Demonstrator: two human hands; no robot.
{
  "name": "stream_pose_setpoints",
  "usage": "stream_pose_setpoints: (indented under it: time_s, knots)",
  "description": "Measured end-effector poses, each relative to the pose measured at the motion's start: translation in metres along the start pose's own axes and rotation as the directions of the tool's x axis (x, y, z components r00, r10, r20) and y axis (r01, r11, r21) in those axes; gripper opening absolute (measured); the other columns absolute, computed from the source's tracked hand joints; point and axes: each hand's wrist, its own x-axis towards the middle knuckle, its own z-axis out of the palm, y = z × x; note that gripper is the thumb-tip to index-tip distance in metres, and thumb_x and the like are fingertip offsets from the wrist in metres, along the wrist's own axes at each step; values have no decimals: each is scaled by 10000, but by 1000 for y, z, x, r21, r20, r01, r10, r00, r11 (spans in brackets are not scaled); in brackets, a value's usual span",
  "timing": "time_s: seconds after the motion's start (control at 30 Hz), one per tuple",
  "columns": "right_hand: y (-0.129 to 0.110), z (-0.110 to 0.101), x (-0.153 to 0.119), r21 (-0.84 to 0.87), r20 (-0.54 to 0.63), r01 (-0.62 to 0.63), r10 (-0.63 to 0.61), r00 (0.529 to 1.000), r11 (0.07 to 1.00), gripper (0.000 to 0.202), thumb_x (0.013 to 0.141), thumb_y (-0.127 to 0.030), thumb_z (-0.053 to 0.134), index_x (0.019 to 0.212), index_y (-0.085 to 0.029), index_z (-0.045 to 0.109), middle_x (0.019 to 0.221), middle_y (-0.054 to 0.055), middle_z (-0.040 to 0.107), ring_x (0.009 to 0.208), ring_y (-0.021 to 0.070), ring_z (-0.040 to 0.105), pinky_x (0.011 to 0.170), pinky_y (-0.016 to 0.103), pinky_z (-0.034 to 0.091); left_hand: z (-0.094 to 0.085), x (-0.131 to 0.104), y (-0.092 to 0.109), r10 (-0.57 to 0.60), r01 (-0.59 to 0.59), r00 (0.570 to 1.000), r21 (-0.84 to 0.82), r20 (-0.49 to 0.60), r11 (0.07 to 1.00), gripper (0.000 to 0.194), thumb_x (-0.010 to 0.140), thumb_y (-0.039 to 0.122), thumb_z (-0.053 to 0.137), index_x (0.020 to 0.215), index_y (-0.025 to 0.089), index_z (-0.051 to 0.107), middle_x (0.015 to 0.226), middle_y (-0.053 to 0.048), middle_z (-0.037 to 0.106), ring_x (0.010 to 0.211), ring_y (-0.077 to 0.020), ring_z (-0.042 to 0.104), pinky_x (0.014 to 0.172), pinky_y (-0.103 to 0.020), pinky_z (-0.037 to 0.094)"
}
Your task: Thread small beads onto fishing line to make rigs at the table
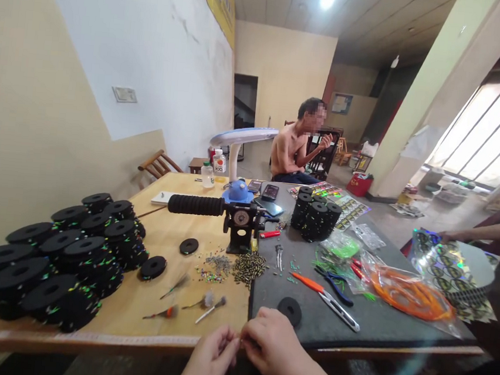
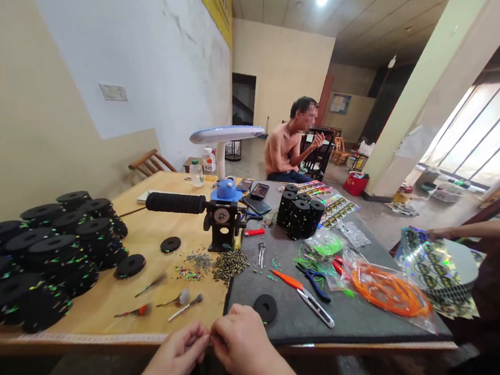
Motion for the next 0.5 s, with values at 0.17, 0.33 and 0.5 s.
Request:
stream_pose_setpoints:
  time_s: [0.17, 0.33, 0.5]
  knots:
    - [2, 3, 1, -36, -13, 5, -5, 1000, 999, 44, 756, -177, 610, 778, -213, 624, 700, 17, 697, 718, 187, 589, 620, 273, 355, 3, 0, -4, -41, 41, 999, -40, -2, 998, 559, 665, 749, 565, 650, 193, 511, 526, 45, 476, 482, -107, 392, 439, -215, 271]
    - [1, 4, 3, -68, -4, 0, 0, 1000, 998, 64, 702, -168, 590, 750, -202, 616, 669, 25, 673, 691, 188, 586, 602, 280, 349, 8, 1, 2, -7, 6, 1000, -32, -29, 999, 559, 660, 742, 576, 608, 192, 492, 533, 47, 450, 520, -116, 405, 501, -234, 328]
    - [2, 8, 2, -89, 4, -2, 2, 1000, 996, 62, 686, -170, 576, 734, -200, 602, 661, 31, 661, 675, 189, 577, 578, 283, 327, 10, 2, 5, 21, -21, 998, -6, -53, 1000, 501, 691, 671, 598, 597, 190, 494, 563, 40, 450, 556, -128, 412, 537, -246, 345]
